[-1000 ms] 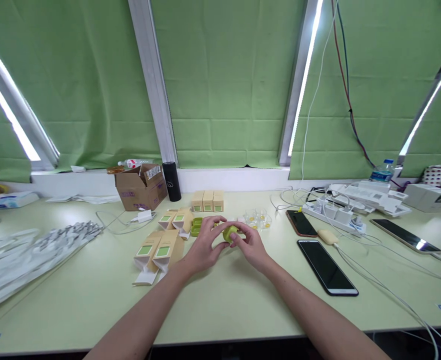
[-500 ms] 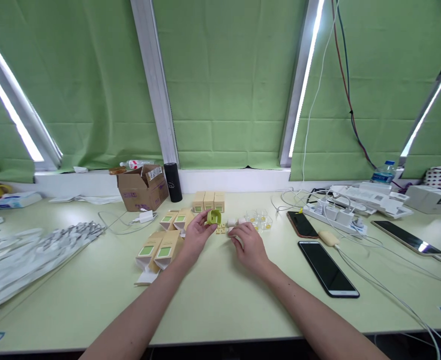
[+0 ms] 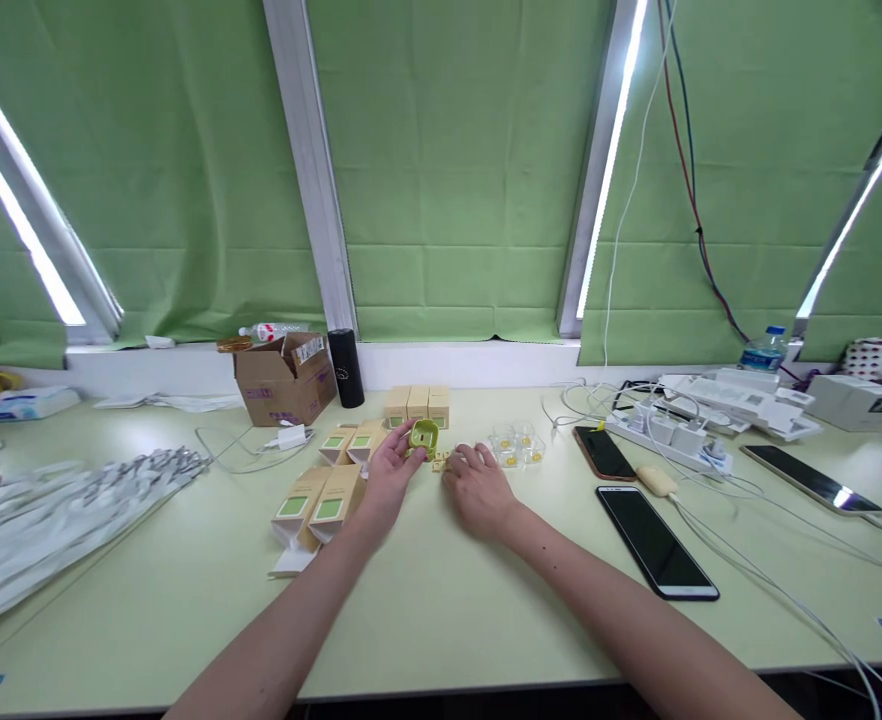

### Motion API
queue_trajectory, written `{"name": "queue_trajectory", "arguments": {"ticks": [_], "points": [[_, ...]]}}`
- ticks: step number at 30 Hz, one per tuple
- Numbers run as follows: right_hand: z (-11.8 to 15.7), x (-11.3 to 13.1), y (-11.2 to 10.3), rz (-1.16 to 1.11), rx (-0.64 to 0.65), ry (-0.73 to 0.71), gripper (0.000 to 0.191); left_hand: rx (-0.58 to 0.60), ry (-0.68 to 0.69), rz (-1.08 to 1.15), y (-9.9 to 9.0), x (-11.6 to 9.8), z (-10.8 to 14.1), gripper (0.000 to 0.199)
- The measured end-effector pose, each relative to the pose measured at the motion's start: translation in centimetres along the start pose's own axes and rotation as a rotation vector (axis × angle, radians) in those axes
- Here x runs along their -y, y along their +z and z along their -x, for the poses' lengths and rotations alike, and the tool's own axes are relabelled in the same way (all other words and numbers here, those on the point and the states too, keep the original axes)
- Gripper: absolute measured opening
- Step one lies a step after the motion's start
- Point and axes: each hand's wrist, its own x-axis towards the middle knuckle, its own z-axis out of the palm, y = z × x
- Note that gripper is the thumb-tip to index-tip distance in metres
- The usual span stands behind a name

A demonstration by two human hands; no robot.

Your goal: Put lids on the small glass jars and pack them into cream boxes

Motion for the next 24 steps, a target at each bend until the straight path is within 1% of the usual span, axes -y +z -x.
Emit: {"name": "queue_trajectory", "arguments": {"ticks": [3, 6, 9, 12, 15, 17, 19, 21, 24], "points": [[-0.5, -0.1, 0.4, 0.004, 0.01, 0.005, 0.028, -0.005, -0.001, -0.005, 0.1, -0.1, 0.1, 0.066], [-0.6, -0.1, 0.6, 0.013, -0.023, -0.013, 0.026, -0.006, -0.004, -0.01, 0.1, -0.1, 0.1, 0.066], [-0.1, 0.0, 0.6, 0.0, -0.094, -0.044, 0.025, -0.002, 0.005, -0.02, 0.1, -0.2, 0.1, 0.066], [0.7, 0.0, 0.6, -0.082, -0.204, -0.079, 0.028, -0.005, 0.009, -0.024, 0.1, -0.3, 0.1, 0.065], [1.3, 0.0, 0.8, -0.28, -0.377, -0.032, 0.028, -0.003, 0.006, -0.027, 0.2, -0.3, 0.1, 0.065], [1.6, 0.0, 0.8, -0.478, -0.503, 0.043, 0.024, 0.002, 0.006, -0.034, 0.2, -0.4, 0.1, 0.066], [1.7, 0.0, 0.6, -0.693, -0.596, 0.115, 0.019, 0.013, 0.005, -0.046, 0.3, -0.4, 0.1, 0.067], [1.8, 0.0, 0.0, -0.892, -0.649, 0.181, 0.014, 0.034, 0.003, -0.065, 0.4, -0.6, 0.3, 0.067], [1.7, 0.2, -1.1, -1.166, -0.689, 0.272, 0.004, 0.063, -0.001, -0.097, 0.7, -0.9, 0.5, 0.066]]}}
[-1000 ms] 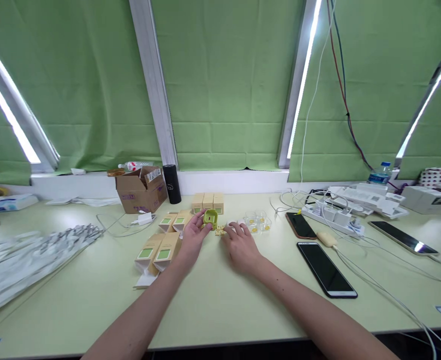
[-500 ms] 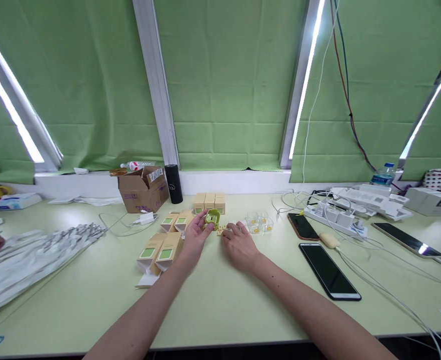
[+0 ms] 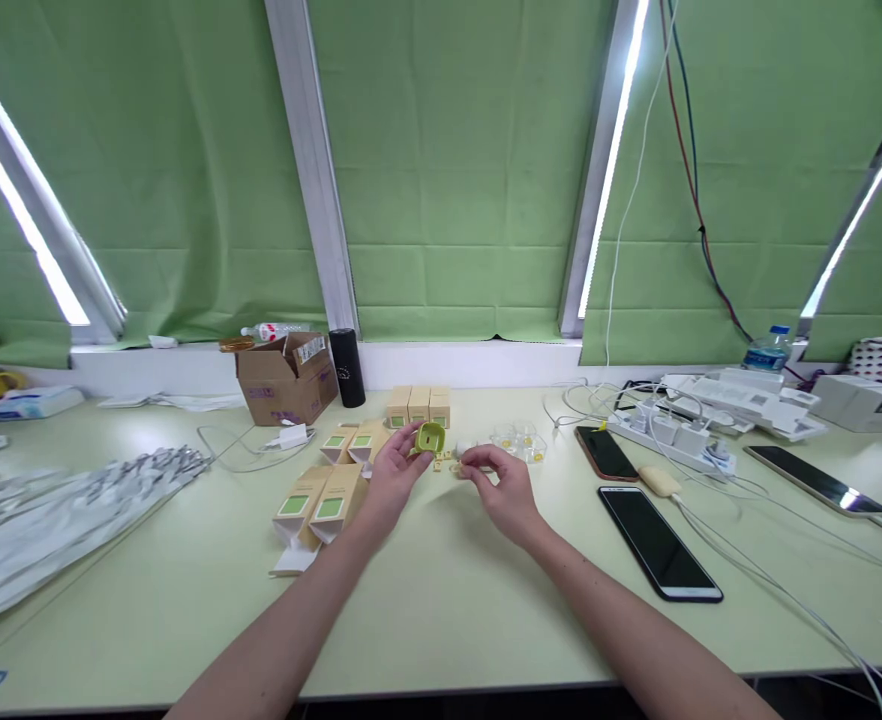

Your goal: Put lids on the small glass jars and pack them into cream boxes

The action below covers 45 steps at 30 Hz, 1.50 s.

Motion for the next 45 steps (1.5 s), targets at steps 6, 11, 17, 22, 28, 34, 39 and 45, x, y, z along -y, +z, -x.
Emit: {"name": "queue_trajectory", "arguments": {"ticks": [6, 11, 17, 22, 28, 34, 39, 45], "points": [[-0.2, 1.7, -0.1, -0.224, -0.076, 0.062, 0.02, 0.044, -0.021, -0.035, 0.4, -0.4, 0.4, 0.061], [-0.3, 1.9, -0.3, -0.218, -0.108, 0.078, 0.022, 0.086, 0.009, -0.075, 0.6, -0.2, 0.5, 0.057], [-0.4, 1.7, -0.3, -0.241, -0.158, 0.111, 0.022, 0.103, 0.041, -0.137, 0.9, -0.1, 0.7, 0.054], [-0.2, 1.6, -0.3, -0.222, -0.097, 0.056, 0.019, 0.133, 0.034, -0.178, 1.2, -0.2, 1.0, 0.053], [0.1, 1.2, -0.5, -0.061, -0.099, -0.018, 0.009, 0.132, 0.034, -0.225, 1.1, 0.1, 1.1, 0.053], [0.2, 1.8, -0.7, 0.173, -0.074, -0.235, 0.015, 0.124, 0.052, -0.251, 1.3, -0.1, 1.4, 0.049], [0.3, 1.4, -0.7, 0.288, -0.014, -0.407, 0.02, 0.126, 0.082, -0.269, 1.6, -0.1, 1.6, 0.046], [0.2, 0.9, -1.0, 0.439, 0.012, -0.428, 0.021, 0.131, 0.123, -0.314, 1.4, 0.3, 1.6, 0.046]]}}
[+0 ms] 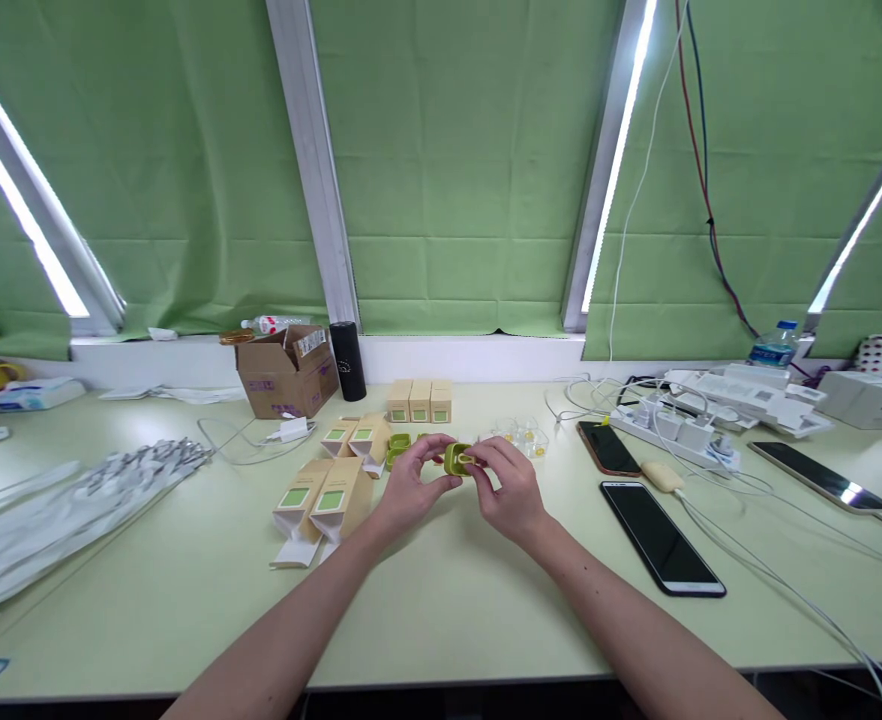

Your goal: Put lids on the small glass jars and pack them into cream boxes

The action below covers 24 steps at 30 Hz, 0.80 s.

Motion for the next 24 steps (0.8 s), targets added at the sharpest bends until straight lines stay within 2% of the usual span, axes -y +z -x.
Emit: {"name": "queue_trajectory", "arguments": {"ticks": [12, 24], "points": [[0.11, -0.12, 0.0, 0.241, 0.045, -0.069, 0.017, 0.014, 0.025, -0.103, 0.15, -0.5, 0.24, 0.046], [-0.03, 0.12, -0.08, 0.281, 0.049, -0.094, 0.016, 0.025, 0.05, -0.127, 0.05, -0.58, 0.24, 0.046]]}}
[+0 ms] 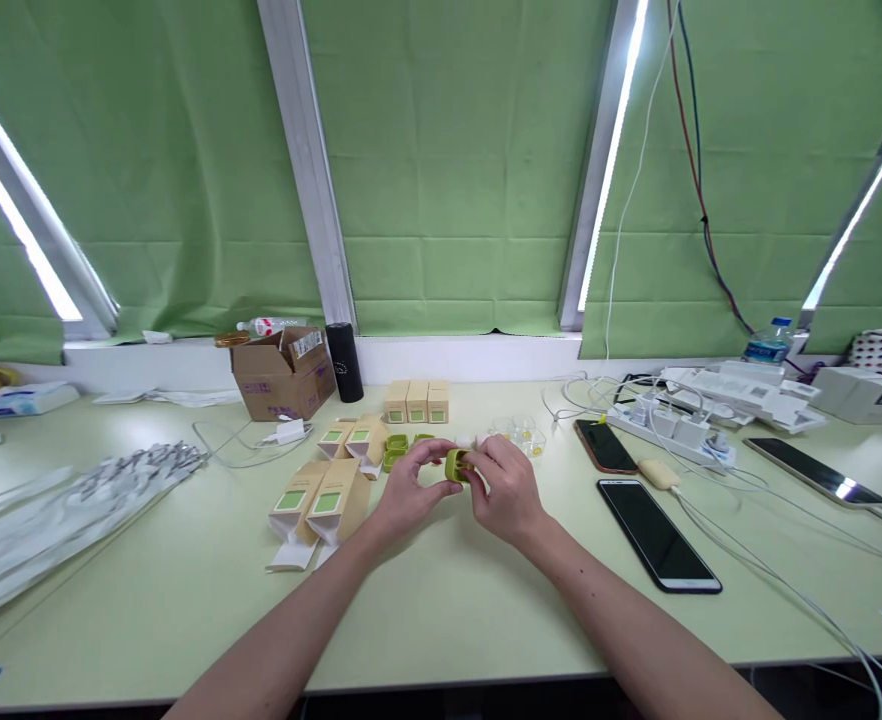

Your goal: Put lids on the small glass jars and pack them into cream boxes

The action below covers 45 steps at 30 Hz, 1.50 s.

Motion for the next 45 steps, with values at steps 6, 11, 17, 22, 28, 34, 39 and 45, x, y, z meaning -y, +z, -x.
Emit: {"name": "queue_trajectory", "arguments": {"ticks": [6, 11, 17, 22, 28, 34, 39, 45], "points": [[-0.1, -0.1, 0.0, 0.012, 0.008, -0.018, 0.017, 0.011, 0.034, -0.024, -0.2, -0.2, 0.0, 0.044], [0.0, -0.3, 0.2, -0.004, -0.001, -0.041, 0.018, 0.029, 0.045, -0.044, -0.4, 0.1, -0.1, 0.045], [-0.1, -0.4, 0.2, -0.048, -0.032, -0.066, 0.014, 0.04, 0.03, -0.052, -0.5, 0.1, -0.2, 0.045], [-0.4, -0.6, -0.4, -0.152, -0.027, -0.108, 0.023, 0.036, -0.001, -0.045, -0.8, 0.2, -0.3, 0.044], [-0.2, -0.4, -0.7, -0.236, -0.028, -0.039, 0.052, -0.074, 0.024, -0.124, -1.0, 0.5, -0.4, 0.044], [0.3, -0.6, 0.3, -0.299, 0.054, -0.003, 0.061, -0.104, 0.12, -0.22, -0.7, 0.4, -0.2, 0.041], [0.4, -0.7, 0.5, -0.426, 0.033, 0.115, 0.054, -0.098, 0.143, -0.203, -0.7, 0.0, -0.1, 0.055], [0.2, -0.6, 0.5, -0.487, -0.022, 0.181, 0.047, -0.12, 0.088, -0.214, -0.9, -0.1, -0.3, 0.018]]}}
